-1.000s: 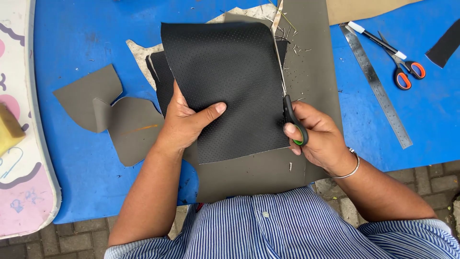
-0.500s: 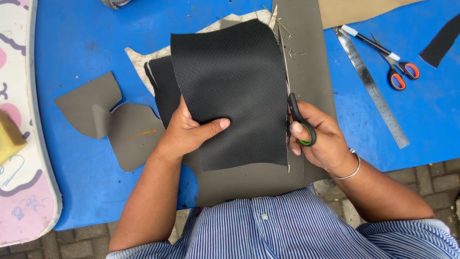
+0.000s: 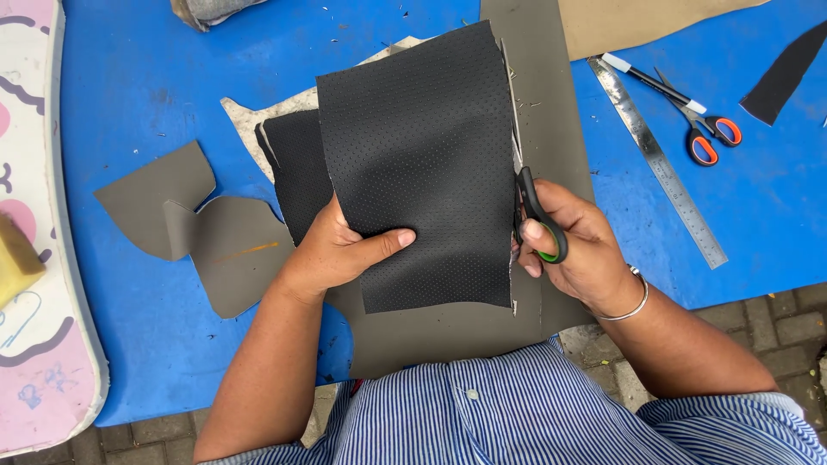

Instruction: Trimming the edges of small black leather pieces using scissors on a workshop table

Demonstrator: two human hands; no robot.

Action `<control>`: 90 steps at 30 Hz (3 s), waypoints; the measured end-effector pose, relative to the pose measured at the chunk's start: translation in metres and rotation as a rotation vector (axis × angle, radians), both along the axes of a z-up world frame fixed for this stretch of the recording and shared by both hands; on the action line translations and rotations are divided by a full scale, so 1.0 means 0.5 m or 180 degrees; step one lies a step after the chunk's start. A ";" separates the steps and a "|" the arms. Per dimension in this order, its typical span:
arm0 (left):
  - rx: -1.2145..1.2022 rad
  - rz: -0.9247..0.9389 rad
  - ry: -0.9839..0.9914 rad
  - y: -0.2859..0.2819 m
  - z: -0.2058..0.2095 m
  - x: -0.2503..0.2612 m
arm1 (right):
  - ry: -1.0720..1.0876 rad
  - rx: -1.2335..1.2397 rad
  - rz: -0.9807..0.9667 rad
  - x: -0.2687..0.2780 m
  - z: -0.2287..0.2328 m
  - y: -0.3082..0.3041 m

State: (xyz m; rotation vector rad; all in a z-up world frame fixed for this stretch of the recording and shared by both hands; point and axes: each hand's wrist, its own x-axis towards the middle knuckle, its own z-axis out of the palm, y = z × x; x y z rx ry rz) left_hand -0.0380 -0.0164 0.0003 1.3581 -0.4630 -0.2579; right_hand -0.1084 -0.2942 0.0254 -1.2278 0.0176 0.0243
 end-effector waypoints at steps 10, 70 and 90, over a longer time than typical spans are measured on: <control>0.0310 -0.0215 -0.0068 0.006 0.007 0.004 | -0.0084 -0.0034 0.0004 0.001 0.012 -0.011; -0.2564 -0.0030 0.0872 0.100 -0.043 0.052 | -0.0113 -0.0732 0.2552 0.110 0.069 0.001; -0.0547 0.0186 0.0885 0.111 -0.014 0.072 | -0.0310 -0.1054 0.1711 0.160 0.048 0.028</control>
